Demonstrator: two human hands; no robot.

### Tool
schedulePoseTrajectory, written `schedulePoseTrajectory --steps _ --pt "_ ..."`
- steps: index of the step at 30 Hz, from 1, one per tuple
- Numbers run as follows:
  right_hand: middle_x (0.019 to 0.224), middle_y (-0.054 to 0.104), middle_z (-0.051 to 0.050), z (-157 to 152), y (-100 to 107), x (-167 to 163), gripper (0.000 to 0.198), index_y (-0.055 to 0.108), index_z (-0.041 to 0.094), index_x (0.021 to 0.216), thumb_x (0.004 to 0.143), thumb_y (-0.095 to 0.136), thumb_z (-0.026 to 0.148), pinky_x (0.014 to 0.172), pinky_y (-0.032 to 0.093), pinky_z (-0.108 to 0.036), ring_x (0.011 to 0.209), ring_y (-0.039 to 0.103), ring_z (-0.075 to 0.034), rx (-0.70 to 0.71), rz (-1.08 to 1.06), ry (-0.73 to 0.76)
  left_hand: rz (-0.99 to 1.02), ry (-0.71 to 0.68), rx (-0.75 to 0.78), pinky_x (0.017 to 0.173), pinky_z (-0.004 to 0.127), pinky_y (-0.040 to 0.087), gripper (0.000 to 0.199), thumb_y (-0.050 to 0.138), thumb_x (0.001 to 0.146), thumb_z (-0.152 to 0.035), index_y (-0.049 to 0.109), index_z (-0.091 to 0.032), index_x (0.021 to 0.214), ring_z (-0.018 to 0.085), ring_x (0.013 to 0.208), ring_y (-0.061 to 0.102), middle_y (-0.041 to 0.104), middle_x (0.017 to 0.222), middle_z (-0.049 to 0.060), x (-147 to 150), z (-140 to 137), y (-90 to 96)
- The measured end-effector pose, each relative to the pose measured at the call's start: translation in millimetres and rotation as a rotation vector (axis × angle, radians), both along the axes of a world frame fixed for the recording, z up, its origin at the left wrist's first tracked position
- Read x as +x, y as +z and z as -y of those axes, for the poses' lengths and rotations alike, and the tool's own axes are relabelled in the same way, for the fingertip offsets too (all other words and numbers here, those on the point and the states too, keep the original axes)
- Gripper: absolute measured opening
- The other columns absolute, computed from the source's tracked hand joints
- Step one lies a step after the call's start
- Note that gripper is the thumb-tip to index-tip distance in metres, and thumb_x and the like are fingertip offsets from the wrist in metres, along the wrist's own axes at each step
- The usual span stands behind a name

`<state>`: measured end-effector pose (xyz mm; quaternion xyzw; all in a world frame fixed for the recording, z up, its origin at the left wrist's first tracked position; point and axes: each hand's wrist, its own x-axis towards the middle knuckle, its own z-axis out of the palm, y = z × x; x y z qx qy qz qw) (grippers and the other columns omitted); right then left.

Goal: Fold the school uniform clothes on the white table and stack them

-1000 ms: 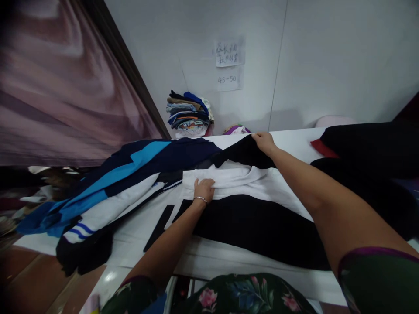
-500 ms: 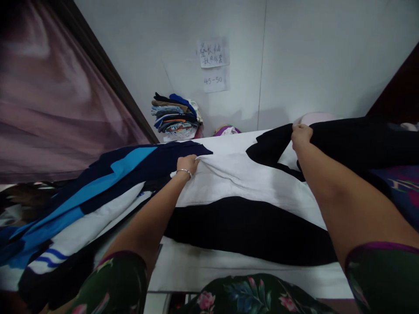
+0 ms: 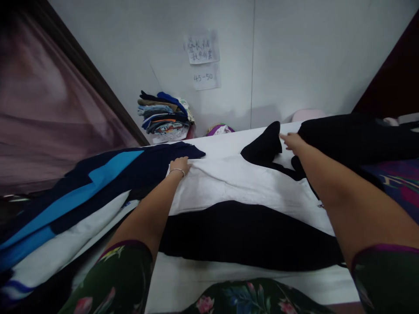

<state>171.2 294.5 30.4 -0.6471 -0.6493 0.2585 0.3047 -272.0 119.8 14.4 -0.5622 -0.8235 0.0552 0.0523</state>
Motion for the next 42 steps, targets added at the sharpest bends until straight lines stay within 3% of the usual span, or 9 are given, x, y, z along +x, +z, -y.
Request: schedulePoseTrajectory --steps 7,15,21,27,29,32,35,38,42 --pt "0.09 0.068 -0.012 32.3 -55.5 -19.5 0.011 0.068 0.016 0.078 0.071 0.069 0.025 0.079 0.044 -0.034 0.093 0.061 -0.027 -0.169 0.329 0.134 0.008 0.091 0.055 0.09 0.041 0.039 0.046 0.043 0.088 -0.054 0.063 -0.017 0.105 0.031 0.109 0.057 0.065 0.114 0.015 -10.3 7.0 4.7" --pt "0.106 0.064 -0.019 15.3 -57.8 9.8 0.021 0.062 0.018 0.103 0.087 0.053 0.028 0.069 0.036 -0.036 0.095 0.057 -0.029 0.054 0.569 -0.072 -0.046 0.031 0.081 0.087 0.037 0.038 0.045 0.043 0.089 -0.055 0.064 -0.017 0.1 0.028 0.105 0.059 0.068 0.109 0.014 -12.0 -6.0 3.2" --pt "0.111 0.062 -0.019 11.4 -73.2 14.5 0.025 0.059 0.019 0.109 0.091 0.047 0.03 0.071 0.037 -0.038 0.096 0.057 -0.029 0.065 0.616 -0.065 0.003 0.009 -0.008 0.09 0.038 0.037 0.05 0.043 0.087 -0.06 0.063 -0.019 0.108 0.029 0.107 0.059 0.067 0.112 0.013 -21.0 -17.3 -14.0" --pt "0.113 0.061 -0.02 15.6 -71.3 7.1 0.034 0.056 0.016 0.118 0.087 0.051 0.029 0.08 0.044 -0.044 0.103 0.058 -0.033 0.039 0.692 0.018 0.11 -0.034 0.195 0.104 0.039 0.03 0.048 0.038 0.092 -0.052 0.054 -0.022 0.127 0.025 0.122 0.049 0.058 0.131 0.009 -15.7 -2.8 -5.1" --pt "0.13 0.053 -0.02 26.9 -68.0 -2.3 0.044 0.05 0.016 0.129 0.087 0.05 0.03 0.091 0.042 -0.048 0.118 0.049 -0.035 0.205 0.649 0.076 0.073 -0.162 0.248 0.11 0.038 0.022 0.047 0.037 0.094 -0.048 0.053 -0.022 0.129 0.023 0.128 0.043 0.053 0.138 0.008 -5.8 11.1 -6.2" --pt "0.149 0.036 -0.014 55.0 -72.8 -18.6 0.052 0.044 0.018 0.138 0.09 0.044 0.036 0.106 0.031 -0.051 0.136 0.031 -0.033 0.436 0.552 0.412 0.041 -0.415 0.173 0.115 0.038 0.012 0.05 0.038 0.093 -0.049 0.049 -0.022 0.134 0.022 0.139 0.029 0.04 0.149 0.007 10.6 33.9 -22.6" --pt "0.154 0.03 -0.007 80.5 -88.3 -29.7 0.054 0.046 0.025 0.139 0.092 0.037 0.048 0.111 0.022 -0.054 0.141 0.023 -0.031 0.3 0.573 0.707 0.046 -0.398 0.055 0.116 0.047 0.004 0.059 0.039 0.091 -0.055 0.041 -0.025 0.142 0.026 0.145 0.014 0.026 0.156 0.006 17.1 47.2 -47.3" --pt "0.155 0.027 -0.005 90.2 -97.5 -34.7 0.058 0.041 0.027 0.143 0.093 0.029 0.055 0.113 0.015 -0.054 0.143 0.018 -0.029 0.133 0.617 0.716 0.062 -0.28 -0.035 0.116 0.051 0.004 0.065 0.032 0.091 -0.059 0.036 -0.023 0.145 0.026 0.146 0.01 0.021 0.158 0.008 12.6 46.4 -59.3" --pt "0.156 0.022 -0.006 100.1 -90.5 -36.5 0.06 0.039 0.026 0.144 0.093 0.028 0.055 0.114 0.012 -0.055 0.144 0.014 -0.029 0.1 0.625 0.664 0.072 -0.273 -0.113 0.116 0.051 0.004 0.066 0.03 0.092 -0.059 0.034 -0.022 0.146 0.025 0.146 0.01 0.019 0.158 0.008 12.9 42.9 -47.7"
